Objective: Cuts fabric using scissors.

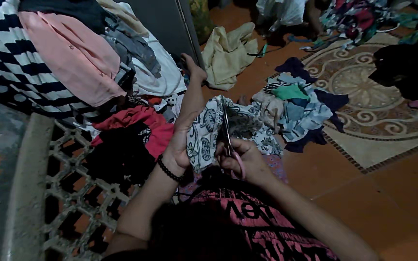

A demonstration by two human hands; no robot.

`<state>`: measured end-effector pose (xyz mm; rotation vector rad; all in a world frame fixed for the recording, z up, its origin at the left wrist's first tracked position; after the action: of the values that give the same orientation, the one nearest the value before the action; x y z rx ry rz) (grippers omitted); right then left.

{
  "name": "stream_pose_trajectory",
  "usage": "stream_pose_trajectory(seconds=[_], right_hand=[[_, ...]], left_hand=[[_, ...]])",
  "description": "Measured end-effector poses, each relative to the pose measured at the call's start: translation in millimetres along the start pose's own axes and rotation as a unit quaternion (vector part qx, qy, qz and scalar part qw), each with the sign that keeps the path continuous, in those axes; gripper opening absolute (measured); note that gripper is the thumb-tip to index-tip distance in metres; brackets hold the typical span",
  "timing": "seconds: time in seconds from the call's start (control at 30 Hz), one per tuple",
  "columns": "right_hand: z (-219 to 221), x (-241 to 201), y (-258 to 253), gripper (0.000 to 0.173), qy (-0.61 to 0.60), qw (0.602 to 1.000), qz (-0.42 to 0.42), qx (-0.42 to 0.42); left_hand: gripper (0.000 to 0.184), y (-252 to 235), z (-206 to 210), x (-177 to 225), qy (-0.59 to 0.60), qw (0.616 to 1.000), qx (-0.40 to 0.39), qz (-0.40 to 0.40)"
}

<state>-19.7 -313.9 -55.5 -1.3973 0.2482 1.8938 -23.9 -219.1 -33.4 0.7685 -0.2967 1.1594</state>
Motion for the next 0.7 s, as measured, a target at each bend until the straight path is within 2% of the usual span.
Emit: stream_pose_trajectory(seconds=[0.1, 0.27, 0.4, 0.47, 0.57, 0.7], right_hand=[[-2.1, -0.1, 2.0, 0.032, 0.062, 0.998, -0.011, 0.008], [0.1, -0.3, 4.5, 0.042, 0.124, 0.992, -0.021, -0.012], [1.8, 4.0, 5.8, 0.039, 0.079, 0.996, -0.023, -0.041], [6.0, 6.1, 6.4, 0.037, 0.029, 0.997, -0.015, -0.07], [13.2, 6.3, 6.7, 0.037, -0.034, 0.992, -0.011, -0.123], [15.8, 2.3, 1.1, 0.045, -0.05, 0.984, -0.013, -0.172]], left_hand=[[0.05, -2.3, 3.6, -3.1, -0.008, 1.0, -0.009, -0.013], [0.05, -13.0, -1.6, 11.4, -0.069, 0.997, -0.021, 0.019], [0.022, -4.7, -2.4, 41.9, -0.131, 0.979, -0.023, 0.155], [0.016, 1.4, -0.2, 53.2, -0.172, 0.96, -0.065, 0.21], [0.016, 8.1, 6.2, 57.6, -0.206, 0.937, -0.152, 0.238], [0.016, 12.1, 8.8, 56.2, -0.217, 0.927, -0.176, 0.248]])
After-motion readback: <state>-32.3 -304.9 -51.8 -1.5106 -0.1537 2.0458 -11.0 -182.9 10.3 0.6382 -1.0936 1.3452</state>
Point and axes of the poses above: each hand's wrist, its own y-axis away from the middle knuckle, its own z-axis out of the palm, x = y × z, the point moved 10 cm from there along -y, towards the middle knuckle, and after that the axes turned 6 degrees about -x, right-handed, at the moved point
